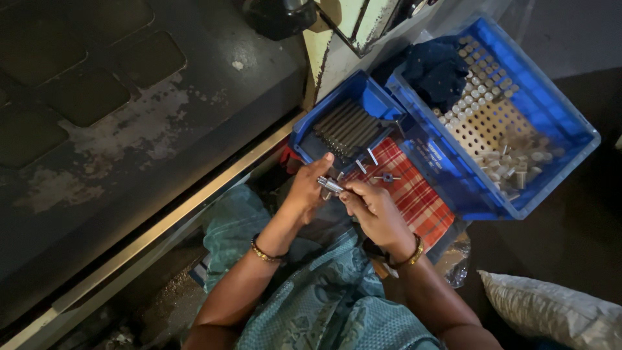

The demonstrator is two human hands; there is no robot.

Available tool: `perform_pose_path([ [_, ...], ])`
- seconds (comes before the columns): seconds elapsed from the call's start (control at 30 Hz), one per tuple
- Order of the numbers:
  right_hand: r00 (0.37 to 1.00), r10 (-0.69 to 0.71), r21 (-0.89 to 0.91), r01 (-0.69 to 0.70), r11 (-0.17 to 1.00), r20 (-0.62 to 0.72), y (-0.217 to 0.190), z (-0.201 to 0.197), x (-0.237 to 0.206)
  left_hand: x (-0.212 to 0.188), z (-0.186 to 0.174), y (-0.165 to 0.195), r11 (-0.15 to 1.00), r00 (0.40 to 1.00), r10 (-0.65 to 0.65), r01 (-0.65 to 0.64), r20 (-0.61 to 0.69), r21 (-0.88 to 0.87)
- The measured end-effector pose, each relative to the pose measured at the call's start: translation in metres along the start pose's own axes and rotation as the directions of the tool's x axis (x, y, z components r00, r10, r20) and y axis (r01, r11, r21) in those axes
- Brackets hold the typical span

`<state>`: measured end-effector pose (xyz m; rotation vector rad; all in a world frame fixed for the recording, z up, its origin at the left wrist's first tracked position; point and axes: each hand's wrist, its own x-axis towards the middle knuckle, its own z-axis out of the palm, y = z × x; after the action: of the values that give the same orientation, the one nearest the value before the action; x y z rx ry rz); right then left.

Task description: The person operates a metal turning machine, inserting small metal rods into the chuck and using a lever to secure them. They then remove the rods and place them into a blue crate, repeating the process with multiple rods.

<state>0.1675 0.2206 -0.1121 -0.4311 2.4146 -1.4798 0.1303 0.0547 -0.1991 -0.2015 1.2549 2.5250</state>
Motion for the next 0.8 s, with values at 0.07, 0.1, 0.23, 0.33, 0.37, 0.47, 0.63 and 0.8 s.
perform_pose_path([
  [0.07,1.0,-0.009,0.012,0.009,1.0,-0.014,0.0,0.0,-0.001,0.0,0.0,0.001,0.999,0.998,-0.036,0.037,-0.041,0.022],
  [0.1,1.0,-0.013,0.003,0.013,1.0,-0.02,0.0,0.0,-0.001,-0.002,-0.001,0.001,0.997,0.995,-0.07,0.072,-0.066,0.031],
  [0.23,1.0,-0.012,-0.068,0.01,0.998,-0.023,0.002,0.0,0.001,-0.006,-0.001,0.0,0.994,0.992,-0.112,0.111,-0.065,-0.015],
  [0.33,1.0,0.002,-0.02,-0.002,1.0,0.005,0.008,0.0,0.001,-0.005,0.0,-0.001,0.993,0.991,-0.118,0.115,-0.061,-0.04],
  [0.37,0.999,-0.012,0.011,0.012,1.0,0.03,0.011,-0.001,0.002,-0.004,0.0,-0.001,0.994,0.996,-0.084,0.082,-0.024,-0.068],
  [0.47,0.992,-0.04,0.119,0.026,0.993,0.115,0.021,-0.003,0.002,-0.007,0.005,0.005,0.996,0.998,-0.042,0.045,0.035,-0.079],
  [0.63,0.934,-0.02,0.455,-0.155,0.877,0.357,0.041,-0.009,0.009,-0.019,0.01,0.02,0.973,0.993,-0.117,0.112,0.013,0.201],
  [0.8,0.949,0.018,0.414,-0.154,0.897,0.315,0.037,-0.003,0.006,-0.017,0.009,0.017,0.994,0.996,-0.091,0.09,0.006,0.068],
])
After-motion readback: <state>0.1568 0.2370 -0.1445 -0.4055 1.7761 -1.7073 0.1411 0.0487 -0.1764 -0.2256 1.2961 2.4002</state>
